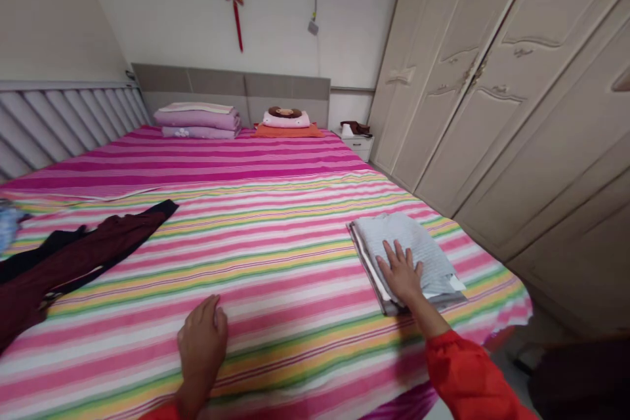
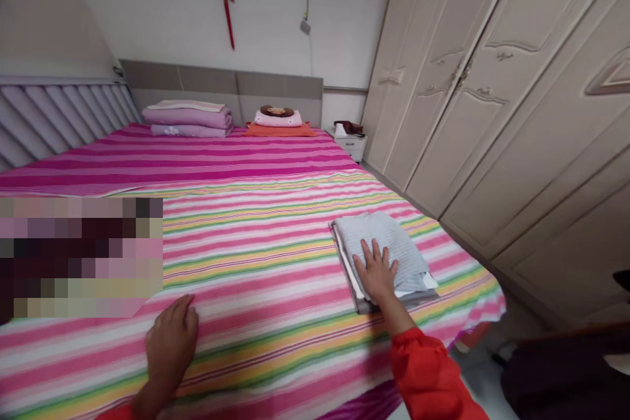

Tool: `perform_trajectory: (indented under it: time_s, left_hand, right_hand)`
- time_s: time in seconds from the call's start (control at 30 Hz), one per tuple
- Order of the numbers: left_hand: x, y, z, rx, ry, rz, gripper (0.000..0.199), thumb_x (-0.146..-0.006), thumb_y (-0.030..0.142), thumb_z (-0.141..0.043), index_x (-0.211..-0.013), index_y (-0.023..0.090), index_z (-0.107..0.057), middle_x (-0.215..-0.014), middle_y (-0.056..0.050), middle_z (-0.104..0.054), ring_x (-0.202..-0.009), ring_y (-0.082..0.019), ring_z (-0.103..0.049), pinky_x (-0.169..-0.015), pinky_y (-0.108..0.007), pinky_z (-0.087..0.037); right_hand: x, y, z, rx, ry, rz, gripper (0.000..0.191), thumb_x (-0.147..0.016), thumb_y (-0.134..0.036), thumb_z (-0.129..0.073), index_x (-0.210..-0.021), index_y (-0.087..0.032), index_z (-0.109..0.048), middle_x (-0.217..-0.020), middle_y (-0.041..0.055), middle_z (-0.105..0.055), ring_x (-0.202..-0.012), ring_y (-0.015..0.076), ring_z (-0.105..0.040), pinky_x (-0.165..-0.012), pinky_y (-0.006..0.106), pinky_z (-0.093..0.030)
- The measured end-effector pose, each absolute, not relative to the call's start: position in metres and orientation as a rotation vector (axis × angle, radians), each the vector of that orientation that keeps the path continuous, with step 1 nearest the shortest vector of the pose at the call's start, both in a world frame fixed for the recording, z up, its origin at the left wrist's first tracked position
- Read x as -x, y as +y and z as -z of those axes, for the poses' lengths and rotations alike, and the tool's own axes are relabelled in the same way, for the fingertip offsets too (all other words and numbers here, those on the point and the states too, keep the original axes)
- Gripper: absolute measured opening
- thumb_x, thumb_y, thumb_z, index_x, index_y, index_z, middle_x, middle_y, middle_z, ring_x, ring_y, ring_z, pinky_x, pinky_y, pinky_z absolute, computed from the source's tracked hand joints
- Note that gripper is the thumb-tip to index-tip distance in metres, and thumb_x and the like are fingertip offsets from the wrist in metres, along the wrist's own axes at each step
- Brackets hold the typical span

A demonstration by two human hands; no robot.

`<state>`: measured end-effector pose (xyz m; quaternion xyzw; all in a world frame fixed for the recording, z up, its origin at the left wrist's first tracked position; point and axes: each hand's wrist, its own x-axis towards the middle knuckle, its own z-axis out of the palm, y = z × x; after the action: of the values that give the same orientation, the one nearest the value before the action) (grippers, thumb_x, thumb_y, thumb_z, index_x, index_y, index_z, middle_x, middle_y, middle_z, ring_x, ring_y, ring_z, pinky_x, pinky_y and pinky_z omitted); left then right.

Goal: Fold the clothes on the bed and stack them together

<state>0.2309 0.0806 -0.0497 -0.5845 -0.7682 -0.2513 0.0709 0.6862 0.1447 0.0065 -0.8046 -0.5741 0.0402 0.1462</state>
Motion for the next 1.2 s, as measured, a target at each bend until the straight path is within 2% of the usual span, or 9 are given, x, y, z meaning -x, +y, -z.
perform_trajectory:
  time_s: [0.1,0.23,0.33,0.47,0.67,0.73,0.93,1.07,1.2]
  left_hand:
    - [-0.233,0.078,0.052,1.763,-2.315,0.832,0.036,-0.093,0.024,-0.036,-0.115,0.015,-0.063,-0.12,-0.013,-0.067,-0.108,-0.026,-0.059,-0.091,-0.041,-0.044]
    - [-0.235,0.077,0.058,1.73,-2.291,0.966,0.034,-0.091,0.02,-0.041,-0.115,0.017,-0.064,-0.119,-0.013,-0.067,-0.11,-0.025,-0.058,-0.092,-0.041,-0.044]
    - [-0.237,0.076,0.061,1.711,-2.277,1.05,0.034,-0.09,0.019,-0.042,-0.115,0.017,-0.064,-0.119,-0.014,-0.067,-0.112,-0.027,-0.058,-0.095,-0.044,-0.043]
    - [-0.238,0.073,0.071,1.741,-2.248,1.15,0.036,-0.089,0.018,-0.043,-0.118,0.019,-0.064,-0.121,-0.015,-0.065,-0.115,-0.027,-0.057,-0.099,-0.048,-0.042]
    - [-0.172,0.076,0.065,1.837,-2.196,1.224,0.037,-0.084,0.019,-0.049,-0.118,0.018,-0.064,-0.125,-0.013,-0.064,-0.119,-0.024,-0.055,-0.103,-0.042,-0.043]
    - [-0.126,0.075,0.047,1.626,-2.281,1.222,0.04,-0.085,0.019,-0.046,-0.122,0.014,-0.061,-0.137,-0.018,-0.054,-0.129,-0.029,-0.046,-0.108,-0.049,-0.037]
    - [0.0,0.063,-0.01,0.826,-2.799,0.81,0.049,-0.084,0.032,-0.051,-0.131,0.021,-0.058,-0.157,-0.02,-0.025,-0.144,-0.04,-0.021,-0.107,-0.06,-0.028]
    - [0.028,0.055,-0.022,0.766,-2.895,0.789,0.056,-0.078,0.036,-0.056,-0.13,0.018,-0.058,-0.153,-0.021,-0.035,-0.142,-0.047,-0.022,-0.105,-0.067,-0.025]
    - [0.018,0.051,-0.029,0.863,-2.814,0.84,0.058,-0.08,0.031,-0.05,-0.136,0.017,-0.052,-0.149,-0.016,-0.044,-0.14,-0.039,-0.028,-0.107,-0.064,-0.025]
  right_hand:
    - [-0.665,0.138,-0.008,2.258,-1.653,-0.113,0.064,-0.092,-0.057,-0.034,-0.148,-0.026,-0.038,-0.159,0.0099,-0.027,-0.146,0.037,-0.02,-0.111,0.064,-0.019]
    - [-0.583,0.114,0.007,1.891,-1.882,-0.08,0.064,-0.093,-0.055,-0.028,-0.141,-0.019,-0.049,-0.158,0.0108,-0.031,-0.147,0.0322,-0.02,-0.114,0.055,-0.022]
    - [-0.507,0.087,0.03,1.751,-2.07,-0.245,0.064,-0.093,-0.056,-0.025,-0.138,-0.02,-0.053,-0.154,0.0105,-0.038,-0.144,0.0323,-0.028,-0.11,0.056,-0.028]
    - [-0.446,0.069,0.053,1.761,-2.133,-0.174,0.064,-0.093,-0.052,-0.025,-0.137,-0.017,-0.054,-0.149,0.0133,-0.045,-0.141,0.0332,-0.035,-0.112,0.057,-0.024]
    - [-0.445,0.072,0.069,1.723,-2.115,0.012,0.06,-0.093,-0.049,-0.024,-0.134,-0.019,-0.057,-0.144,0.0126,-0.051,-0.137,0.0325,-0.041,-0.111,0.055,-0.026]
    - [-0.447,0.073,0.073,1.704,-2.109,0.045,0.061,-0.093,-0.048,-0.024,-0.133,-0.015,-0.057,-0.143,0.0145,-0.052,-0.136,0.0326,-0.042,-0.11,0.054,-0.027]
    - [-0.445,0.075,0.081,1.667,-2.096,0.154,0.062,-0.094,-0.047,-0.025,-0.131,-0.01,-0.058,-0.14,0.0159,-0.055,-0.133,0.0322,-0.045,-0.108,0.053,-0.028]
    - [-0.445,0.075,0.081,1.674,-2.103,0.163,0.06,-0.095,-0.047,-0.026,-0.132,-0.012,-0.058,-0.14,0.0151,-0.055,-0.133,0.0312,-0.045,-0.109,0.052,-0.027]
    - [-0.444,0.076,0.079,1.713,-2.108,0.144,0.058,-0.095,-0.045,-0.027,-0.134,-0.014,-0.057,-0.141,0.0136,-0.055,-0.133,0.0305,-0.044,-0.11,0.052,-0.025]
